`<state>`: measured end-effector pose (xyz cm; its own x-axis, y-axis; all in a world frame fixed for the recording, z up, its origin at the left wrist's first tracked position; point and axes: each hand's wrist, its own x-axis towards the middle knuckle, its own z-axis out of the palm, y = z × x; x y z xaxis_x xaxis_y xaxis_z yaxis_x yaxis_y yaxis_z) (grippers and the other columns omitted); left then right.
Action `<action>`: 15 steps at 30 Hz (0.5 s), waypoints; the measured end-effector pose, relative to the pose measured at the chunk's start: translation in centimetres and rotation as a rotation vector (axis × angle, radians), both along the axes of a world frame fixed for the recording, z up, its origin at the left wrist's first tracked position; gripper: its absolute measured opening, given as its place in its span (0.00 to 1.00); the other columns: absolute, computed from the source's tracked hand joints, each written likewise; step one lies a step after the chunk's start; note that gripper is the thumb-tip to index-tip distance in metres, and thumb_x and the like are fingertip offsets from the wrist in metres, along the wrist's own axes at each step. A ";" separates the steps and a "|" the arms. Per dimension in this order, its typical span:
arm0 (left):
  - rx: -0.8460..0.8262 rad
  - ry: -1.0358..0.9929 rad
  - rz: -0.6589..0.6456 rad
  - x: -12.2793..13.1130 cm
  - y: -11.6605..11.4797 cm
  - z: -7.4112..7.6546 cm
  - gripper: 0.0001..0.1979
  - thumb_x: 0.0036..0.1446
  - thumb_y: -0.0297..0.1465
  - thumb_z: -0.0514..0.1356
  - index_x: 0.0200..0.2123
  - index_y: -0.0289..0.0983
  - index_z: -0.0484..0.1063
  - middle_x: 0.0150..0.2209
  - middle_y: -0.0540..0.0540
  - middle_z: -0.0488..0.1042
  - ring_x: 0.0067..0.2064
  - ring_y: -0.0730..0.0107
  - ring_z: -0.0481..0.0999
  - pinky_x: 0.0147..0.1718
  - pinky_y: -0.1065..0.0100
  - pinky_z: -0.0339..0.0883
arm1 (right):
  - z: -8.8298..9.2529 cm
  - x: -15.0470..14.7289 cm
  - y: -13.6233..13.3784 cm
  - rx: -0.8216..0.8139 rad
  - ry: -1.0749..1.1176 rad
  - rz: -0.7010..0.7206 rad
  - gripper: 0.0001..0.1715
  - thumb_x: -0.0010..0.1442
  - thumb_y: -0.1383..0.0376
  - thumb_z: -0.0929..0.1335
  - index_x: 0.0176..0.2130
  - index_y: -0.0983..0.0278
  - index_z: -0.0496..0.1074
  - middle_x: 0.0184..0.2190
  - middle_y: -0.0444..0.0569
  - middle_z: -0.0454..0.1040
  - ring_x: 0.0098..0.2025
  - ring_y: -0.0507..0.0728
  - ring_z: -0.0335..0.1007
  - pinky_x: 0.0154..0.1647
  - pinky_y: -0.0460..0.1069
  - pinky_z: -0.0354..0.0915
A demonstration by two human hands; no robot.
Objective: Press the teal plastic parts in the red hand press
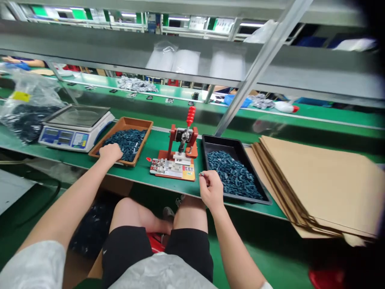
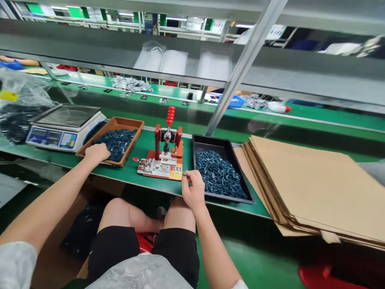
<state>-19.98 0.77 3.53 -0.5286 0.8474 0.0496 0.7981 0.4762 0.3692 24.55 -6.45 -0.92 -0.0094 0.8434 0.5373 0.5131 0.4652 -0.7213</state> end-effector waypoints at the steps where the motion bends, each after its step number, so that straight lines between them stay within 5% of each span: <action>1: -0.026 0.012 0.028 -0.1 -0.3 0.4 0.11 0.47 0.34 0.68 0.26 0.33 0.71 0.36 0.29 0.79 0.52 0.39 0.77 0.55 0.41 0.67 | -0.3 -1.1 -0.3 -0.006 0.006 0.022 0.10 0.64 0.60 0.65 0.38 0.61 0.74 0.33 0.50 0.75 0.32 0.57 0.70 0.34 0.51 0.67; 4: 0.128 -0.089 0.001 -0.6 -1.4 1.3 0.02 0.50 0.26 0.63 0.29 0.33 0.73 0.33 0.38 0.78 0.49 0.49 0.77 0.59 0.46 0.65 | -2.2 -3.3 0.1 -0.117 0.076 0.063 0.10 0.61 0.61 0.63 0.34 0.61 0.72 0.27 0.45 0.72 0.27 0.55 0.66 0.32 0.50 0.65; 8: 0.345 -0.232 -0.097 1.1 -3.5 1.1 0.13 0.57 0.22 0.55 0.45 0.31 0.72 0.32 0.48 0.76 0.38 0.66 0.78 0.50 0.57 0.74 | -4.9 -3.7 1.6 -0.222 0.238 0.045 0.11 0.58 0.60 0.63 0.32 0.62 0.72 0.28 0.46 0.74 0.30 0.56 0.69 0.35 0.51 0.68; 11: 0.390 -0.389 -0.235 5.8 -5.4 -0.5 0.12 0.60 0.28 0.56 0.48 0.33 0.68 0.35 0.47 0.76 0.35 0.70 0.80 0.40 0.65 0.77 | -6.0 -3.6 2.2 -0.242 0.360 0.079 0.14 0.61 0.57 0.65 0.38 0.63 0.76 0.32 0.48 0.77 0.32 0.57 0.73 0.35 0.51 0.72; 15: 0.351 -0.593 -0.537 13.7 -6.8 -3.1 0.10 0.57 0.37 0.62 0.38 0.37 0.74 0.34 0.45 0.80 0.35 0.64 0.81 0.40 0.63 0.77 | -6.9 -4.2 2.6 -0.228 0.492 0.109 0.18 0.66 0.54 0.65 0.46 0.63 0.77 0.38 0.51 0.80 0.33 0.56 0.77 0.37 0.52 0.76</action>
<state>-6.24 -6.02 0.45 -0.0839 0.9767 0.1977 0.5119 -0.1280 0.8494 20.36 -3.90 -7.82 0.1028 0.9470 0.3043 0.0480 0.3008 -0.9525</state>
